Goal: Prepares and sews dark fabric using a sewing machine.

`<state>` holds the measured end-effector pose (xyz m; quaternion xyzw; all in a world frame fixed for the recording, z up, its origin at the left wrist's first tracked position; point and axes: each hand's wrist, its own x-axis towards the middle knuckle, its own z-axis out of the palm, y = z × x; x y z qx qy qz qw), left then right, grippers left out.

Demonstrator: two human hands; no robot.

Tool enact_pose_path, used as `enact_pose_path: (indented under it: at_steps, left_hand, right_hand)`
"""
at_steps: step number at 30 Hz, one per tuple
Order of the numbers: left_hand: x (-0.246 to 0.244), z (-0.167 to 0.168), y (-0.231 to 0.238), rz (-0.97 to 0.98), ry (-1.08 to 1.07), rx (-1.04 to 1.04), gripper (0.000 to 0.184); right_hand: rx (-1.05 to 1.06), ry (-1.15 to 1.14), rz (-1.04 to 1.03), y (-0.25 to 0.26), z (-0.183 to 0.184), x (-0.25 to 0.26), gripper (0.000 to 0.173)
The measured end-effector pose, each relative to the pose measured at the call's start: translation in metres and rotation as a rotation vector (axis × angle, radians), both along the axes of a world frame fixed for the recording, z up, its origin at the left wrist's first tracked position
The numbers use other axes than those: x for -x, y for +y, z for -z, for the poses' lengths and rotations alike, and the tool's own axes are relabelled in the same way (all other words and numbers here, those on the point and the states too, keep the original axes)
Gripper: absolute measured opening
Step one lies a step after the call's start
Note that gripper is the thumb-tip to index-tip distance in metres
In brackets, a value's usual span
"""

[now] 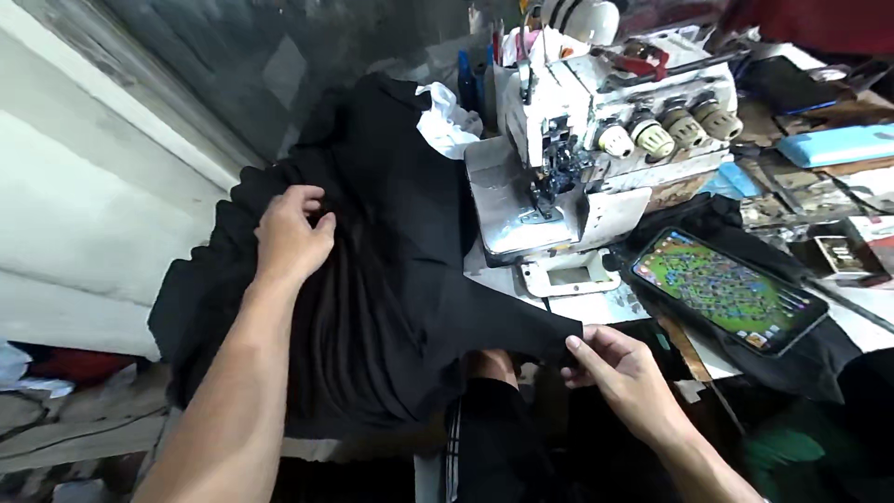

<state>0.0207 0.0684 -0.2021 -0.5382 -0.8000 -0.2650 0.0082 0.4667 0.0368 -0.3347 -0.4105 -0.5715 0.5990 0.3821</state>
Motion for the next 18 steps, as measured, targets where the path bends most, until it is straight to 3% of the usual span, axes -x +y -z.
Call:
enact_pose_path:
  at_steps: [3,5,8,10,12,14,18]
  left_hand:
    - [-0.055,-0.031,-0.039,0.164,0.175,-0.011,0.032]
    - [-0.11,-0.037,-0.069,0.337,0.269,0.105,0.028]
    - [-0.183,0.006,-0.101,0.545,0.481,0.454,0.027]
    - [-0.219,0.032,-0.102,0.516,0.6,0.8,0.022]
    - [-0.236,0.049,-0.096,0.428,0.725,0.968,0.017]
    - [-0.241,0.045,-0.091,0.411,0.75,1.033,0.019]
    - [-0.209,0.019,-0.084,0.627,0.599,0.954,0.018]
  right_hand:
    - [-0.026,-0.015,-0.019,0.002,-0.002,-0.001,0.022]
    - [-0.044,-0.022,-0.022,0.002,-0.001,-0.001,0.02]
    - [-0.084,-0.043,-0.01,0.003,-0.004,0.0,0.017]
    - [-0.105,-0.06,-0.001,0.002,-0.01,0.0,0.015]
    - [-0.124,-0.055,0.018,0.002,-0.014,-0.001,0.012]
    - [-0.14,-0.047,0.041,0.002,-0.015,-0.004,0.011]
    - [-0.133,-0.058,0.056,0.001,-0.014,-0.011,0.011]
